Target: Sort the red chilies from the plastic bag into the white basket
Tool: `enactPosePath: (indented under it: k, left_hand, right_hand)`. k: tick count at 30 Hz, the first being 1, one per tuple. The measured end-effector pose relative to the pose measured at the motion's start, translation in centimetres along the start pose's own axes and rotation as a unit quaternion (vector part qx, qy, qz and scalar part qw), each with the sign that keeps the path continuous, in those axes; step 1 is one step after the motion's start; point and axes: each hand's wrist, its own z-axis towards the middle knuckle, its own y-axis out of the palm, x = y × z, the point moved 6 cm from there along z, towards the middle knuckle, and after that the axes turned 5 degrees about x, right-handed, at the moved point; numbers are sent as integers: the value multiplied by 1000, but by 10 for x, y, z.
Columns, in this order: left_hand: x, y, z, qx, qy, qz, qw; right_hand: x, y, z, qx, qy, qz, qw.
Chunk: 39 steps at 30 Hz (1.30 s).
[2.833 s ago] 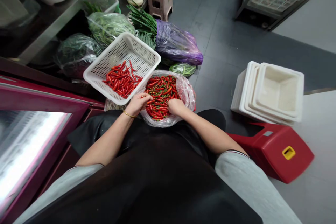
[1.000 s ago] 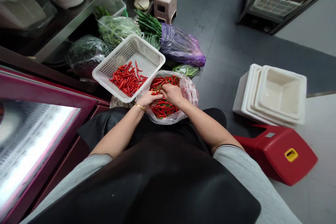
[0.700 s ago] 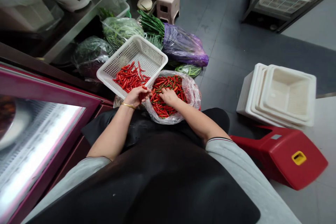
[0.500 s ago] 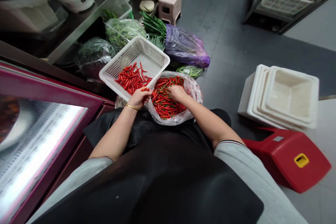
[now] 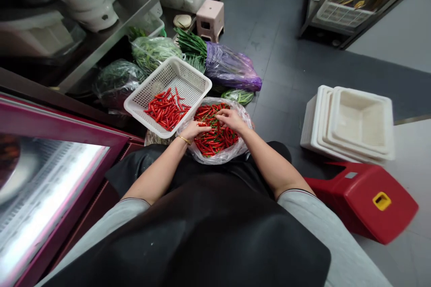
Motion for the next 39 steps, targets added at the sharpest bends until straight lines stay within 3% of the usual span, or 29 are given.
enactPosePath:
  k: [3,6,8,10,13,15,16,18,20,23,26,30,32,35,39]
  left_hand:
    - [-7,2,-5,-27,-55,-112,992]
    - [-3,11,-11,-68,-49,-169,982]
    - [0,17,-15,-80,-51,-175,980]
    - [1,22,-19,-77,-64,-170,980]
    - [-2,27,-21,-57,-111,-162,979]
    - [-7,28,-22,-32,-141,-160,976]
    - [-7,27,-22,-17,-142,-155,977]
    - [-3,23,-22,14,-91,-137,986]
    - [9,19,-23,13,10,-113,993]
    - [23,13,-28,-29,133,-72,988]
    - [17,7,-28,-53,121,-70,989]
    - [6,2,-20,-9,59,-177,982]
    - [7,2,-18,19,60,-210,976]
    - [14,5,-19,35,67,-218,973]
    - [31,0,-28,29,79,-198,977]
  right_hand:
    - [9,-9,-4,49,30,55,997]
    - [6,4,-8,27,47,50,997]
    - [-4,14,-10,27,20,8,999]
    - [-20,22,-15,53,-61,-97,992]
    - [-37,35,-24,54,-197,-332,921]
    - [-35,43,-25,30,-223,-431,874]
    - [-33,44,-23,31,-211,-439,873]
    - [-27,38,-16,61,-147,-348,924]
    - [-20,32,-9,92,-72,-201,973]
    - [-8,34,-7,59,0,-7,998]
    - [4,29,-13,33,52,48,997]
    - [0,16,-22,85,-8,-190,978]
    - [-2,32,-25,23,-18,-214,976]
    - [0,62,-30,-76,32,-86,993]
    - [-10,71,-30,-78,26,60,995]
